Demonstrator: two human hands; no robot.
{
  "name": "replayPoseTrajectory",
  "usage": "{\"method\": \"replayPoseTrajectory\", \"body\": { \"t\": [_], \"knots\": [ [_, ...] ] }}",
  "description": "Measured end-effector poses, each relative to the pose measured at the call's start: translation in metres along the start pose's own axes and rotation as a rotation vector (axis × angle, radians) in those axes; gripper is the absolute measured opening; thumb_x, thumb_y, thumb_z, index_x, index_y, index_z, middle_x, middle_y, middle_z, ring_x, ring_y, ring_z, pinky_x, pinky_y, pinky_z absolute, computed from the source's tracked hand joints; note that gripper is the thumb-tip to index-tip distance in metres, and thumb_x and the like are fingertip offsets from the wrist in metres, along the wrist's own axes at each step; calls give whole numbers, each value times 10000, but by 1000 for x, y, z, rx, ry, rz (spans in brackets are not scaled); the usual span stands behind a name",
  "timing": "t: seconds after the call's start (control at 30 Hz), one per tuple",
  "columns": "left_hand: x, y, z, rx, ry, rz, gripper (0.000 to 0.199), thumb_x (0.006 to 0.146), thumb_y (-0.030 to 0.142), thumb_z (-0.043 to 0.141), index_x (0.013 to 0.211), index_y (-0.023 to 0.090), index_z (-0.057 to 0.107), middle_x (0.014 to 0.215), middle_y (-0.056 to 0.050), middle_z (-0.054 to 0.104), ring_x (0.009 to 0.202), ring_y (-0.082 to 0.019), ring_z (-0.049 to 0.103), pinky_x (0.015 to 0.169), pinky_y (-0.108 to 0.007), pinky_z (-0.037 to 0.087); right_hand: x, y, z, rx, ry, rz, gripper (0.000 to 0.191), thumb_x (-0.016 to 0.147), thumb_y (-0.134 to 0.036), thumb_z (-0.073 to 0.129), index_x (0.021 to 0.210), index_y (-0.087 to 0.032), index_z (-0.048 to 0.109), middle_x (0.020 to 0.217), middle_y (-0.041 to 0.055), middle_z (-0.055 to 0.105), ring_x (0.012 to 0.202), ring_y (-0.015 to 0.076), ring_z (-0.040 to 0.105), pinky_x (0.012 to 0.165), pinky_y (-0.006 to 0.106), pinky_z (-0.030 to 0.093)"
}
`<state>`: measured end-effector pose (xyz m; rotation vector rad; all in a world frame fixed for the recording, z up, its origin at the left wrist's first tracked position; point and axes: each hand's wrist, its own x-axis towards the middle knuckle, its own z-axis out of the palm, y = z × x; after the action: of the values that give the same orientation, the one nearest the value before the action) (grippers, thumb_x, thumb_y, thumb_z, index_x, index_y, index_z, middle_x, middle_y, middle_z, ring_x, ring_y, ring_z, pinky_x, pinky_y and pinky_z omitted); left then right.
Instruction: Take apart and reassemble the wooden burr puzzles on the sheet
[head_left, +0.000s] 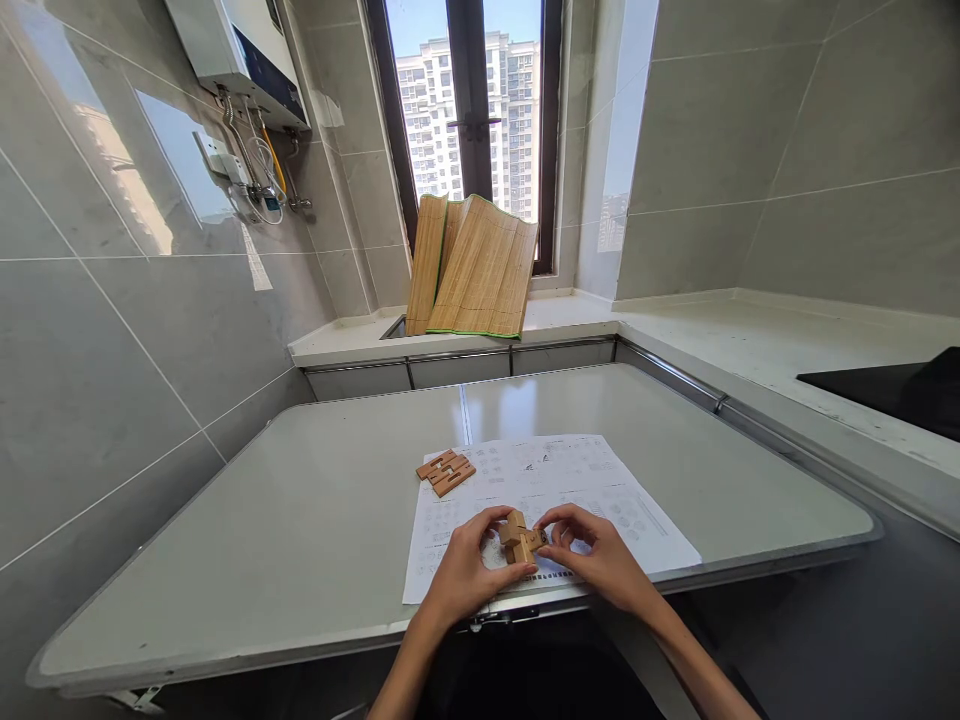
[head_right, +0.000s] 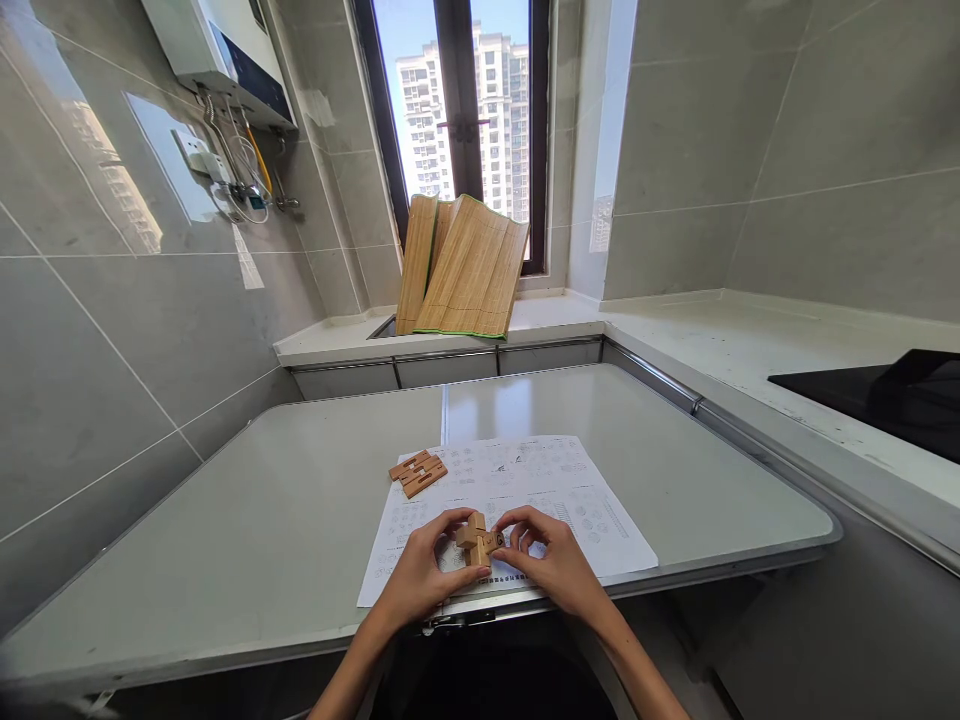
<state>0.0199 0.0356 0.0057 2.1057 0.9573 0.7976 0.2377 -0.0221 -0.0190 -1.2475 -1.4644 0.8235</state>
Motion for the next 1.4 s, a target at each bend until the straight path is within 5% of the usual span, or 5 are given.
{"method": "replayPoseTrajectory", "body": {
  "t": [0.37, 0.93, 1.17, 1.4],
  "knots": [
    [0, -1, -1, 26, 15, 30, 674, 692, 421, 870, 1300, 287, 610, 1185, -50, 717, 1019, -252, 659, 956, -412, 515, 2, -4, -1, 35, -57, -107, 267, 871, -464, 724, 1026, -246, 731, 1033, 52, 707, 849, 212, 634, 769, 342, 516],
    [0, 4, -2, 39, 38, 72, 643, 664, 380, 888, 1242, 284, 622, 1147, -36, 714, 958, -240, 659, 906, -405, 529, 1, -2, -1, 16, -33, -103, 265, 836, -470, 762, 975, -245, 743, 898, 26, 684, 755, 193, 612, 717, 329, 510],
    [0, 2, -2, 38, 71, 102, 641, 661, 384, 895, 1231, 292, 619, 1147, -22, 711, 956, -230, 657, 907, -396, 523, 2, -1, 0, 69, -58, -141, 243, 857, -440, 749, 1011, -253, 727, 1047, 47, 689, 869, 210, 643, 734, 324, 530],
    [0, 2, -1, 55, 58, 106, 632, 670, 370, 898, 1212, 277, 587, 1160, -31, 688, 972, -231, 643, 918, -411, 506, 0, -1, 3, -22, -9, -129, 254, 861, -456, 740, 956, -224, 700, 849, 23, 662, 713, 185, 596, 691, 322, 503]
  ]
}}
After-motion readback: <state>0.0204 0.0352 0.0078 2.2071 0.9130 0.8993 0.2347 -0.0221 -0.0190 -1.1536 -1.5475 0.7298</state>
